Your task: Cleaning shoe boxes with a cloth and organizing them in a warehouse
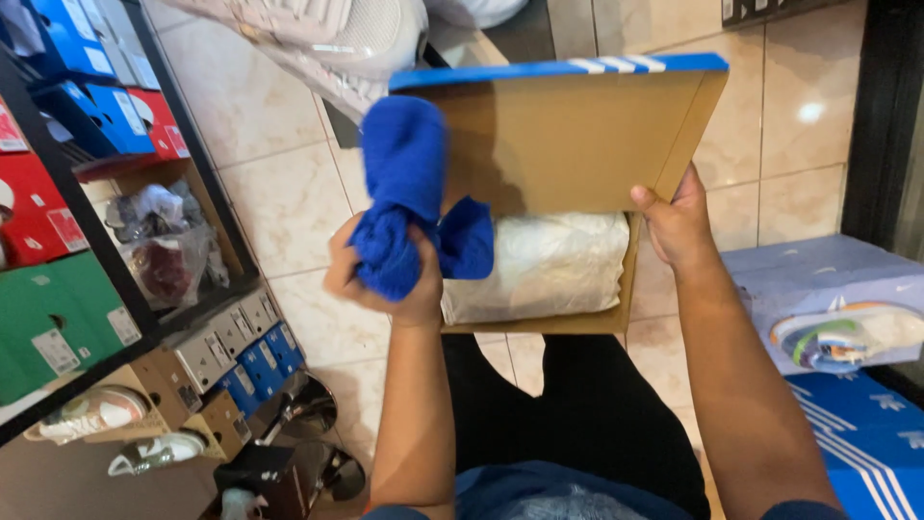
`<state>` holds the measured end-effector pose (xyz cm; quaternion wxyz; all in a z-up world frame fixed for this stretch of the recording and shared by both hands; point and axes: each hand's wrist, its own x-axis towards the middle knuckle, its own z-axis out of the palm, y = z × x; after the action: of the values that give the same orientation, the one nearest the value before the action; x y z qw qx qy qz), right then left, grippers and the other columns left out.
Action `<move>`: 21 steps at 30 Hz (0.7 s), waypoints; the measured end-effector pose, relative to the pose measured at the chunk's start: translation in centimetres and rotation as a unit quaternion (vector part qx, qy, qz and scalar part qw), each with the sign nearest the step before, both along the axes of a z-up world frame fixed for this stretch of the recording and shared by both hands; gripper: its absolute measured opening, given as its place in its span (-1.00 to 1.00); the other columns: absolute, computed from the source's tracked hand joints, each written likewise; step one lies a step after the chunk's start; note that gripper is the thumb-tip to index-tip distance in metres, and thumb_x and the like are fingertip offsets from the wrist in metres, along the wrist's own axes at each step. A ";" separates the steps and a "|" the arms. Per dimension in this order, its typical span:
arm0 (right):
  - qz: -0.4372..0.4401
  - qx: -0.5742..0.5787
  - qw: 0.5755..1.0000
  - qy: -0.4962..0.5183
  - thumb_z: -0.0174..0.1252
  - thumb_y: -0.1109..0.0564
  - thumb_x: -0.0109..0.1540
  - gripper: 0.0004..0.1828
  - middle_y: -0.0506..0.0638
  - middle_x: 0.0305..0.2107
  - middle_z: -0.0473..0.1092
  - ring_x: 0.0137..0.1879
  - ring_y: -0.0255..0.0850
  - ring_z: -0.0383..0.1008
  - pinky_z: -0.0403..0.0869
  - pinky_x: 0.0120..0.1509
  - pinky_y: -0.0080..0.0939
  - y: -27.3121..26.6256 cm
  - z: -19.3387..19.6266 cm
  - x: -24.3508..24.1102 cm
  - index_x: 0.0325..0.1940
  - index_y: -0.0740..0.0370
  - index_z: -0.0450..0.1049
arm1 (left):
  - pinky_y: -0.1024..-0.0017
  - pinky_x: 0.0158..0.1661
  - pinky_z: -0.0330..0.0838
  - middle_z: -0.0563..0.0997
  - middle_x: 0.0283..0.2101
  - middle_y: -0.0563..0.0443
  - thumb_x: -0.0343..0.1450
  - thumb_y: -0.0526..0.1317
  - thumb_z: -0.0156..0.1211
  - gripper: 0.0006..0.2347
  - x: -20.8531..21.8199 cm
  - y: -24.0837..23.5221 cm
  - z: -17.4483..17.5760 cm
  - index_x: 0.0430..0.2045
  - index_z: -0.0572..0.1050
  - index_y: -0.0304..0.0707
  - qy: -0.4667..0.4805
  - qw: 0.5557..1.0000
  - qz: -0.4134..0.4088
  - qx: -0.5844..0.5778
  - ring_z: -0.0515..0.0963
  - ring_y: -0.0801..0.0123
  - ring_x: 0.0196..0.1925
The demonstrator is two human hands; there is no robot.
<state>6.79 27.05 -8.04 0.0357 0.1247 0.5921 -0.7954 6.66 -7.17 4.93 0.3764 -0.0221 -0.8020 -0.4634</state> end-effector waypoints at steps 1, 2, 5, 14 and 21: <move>0.000 -0.007 1.000 0.008 0.18 0.41 0.28 -0.36 0.10 0.17 0.38 0.29 -0.01 0.43 0.46 0.42 0.27 -0.2 -0.5 0.0 0.39 0.08 0.20 | -0.01 -0.07 0.37 0.51 -0.25 -0.45 0.15 -0.45 0.44 -0.41 0.5 -0.3 2.1 -0.10 0.08 -0.43 0.049 0.997 0.049 -0.023 0.52 -0.15 -0.26; 0.002 -0.007 1.000 0.003 0.18 0.41 0.28 -0.36 0.10 0.17 0.38 0.29 -0.01 0.43 0.46 0.42 0.27 -0.4 -0.2 0.7 0.39 0.08 0.20 | -0.01 -0.07 0.37 0.51 -0.25 -0.45 0.15 -0.45 0.44 -0.41 1.7 0.2 2.8 -0.10 0.08 -0.43 0.044 0.997 0.051 -0.023 0.52 -0.15 -0.26; 0.010 -0.004 1.000 0.012 0.16 0.41 0.28 -0.35 0.09 0.20 0.36 0.33 -0.03 0.41 0.44 0.45 0.27 -0.7 0.3 0.0 0.40 0.03 0.19 | 0.24 -0.07 0.49 0.50 -0.41 -0.17 0.39 -0.46 0.19 -0.94 1.3 2.7 4.3 -0.34 0.50 -0.36 -0.191 0.935 -0.115 -0.277 0.58 0.09 -0.27; -0.036 -0.009 0.999 -0.013 0.16 0.44 0.24 -0.34 0.04 0.14 0.42 0.27 -0.09 0.45 0.46 0.42 0.15 -0.4 -1.1 0.7 0.38 0.04 0.25 | -0.10 0.49 -0.17 0.08 0.52 -0.34 0.26 0.00 0.50 -0.29 -4.7 9.5 -7.6 0.33 0.36 -0.16 -0.149 0.966 -0.025 -0.211 0.02 -0.24 0.57; -0.003 -0.004 1.000 0.020 0.15 0.55 0.19 -0.40 0.10 0.03 0.48 0.21 -0.06 0.51 0.49 0.37 0.10 0.4 -1.8 0.0 0.24 0.12 0.36 | 0.00 0.45 0.09 0.47 0.30 -0.01 0.52 -0.23 0.02 -0.79 -3.2 17.4 -7.7 -0.01 0.54 -0.05 -0.052 0.941 -0.194 -0.272 0.41 0.11 0.40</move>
<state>6.77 27.45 -9.88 0.0218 0.1110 0.5894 -0.7999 3.49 10.18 -2.73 0.2162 -0.2548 -0.8960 -0.2923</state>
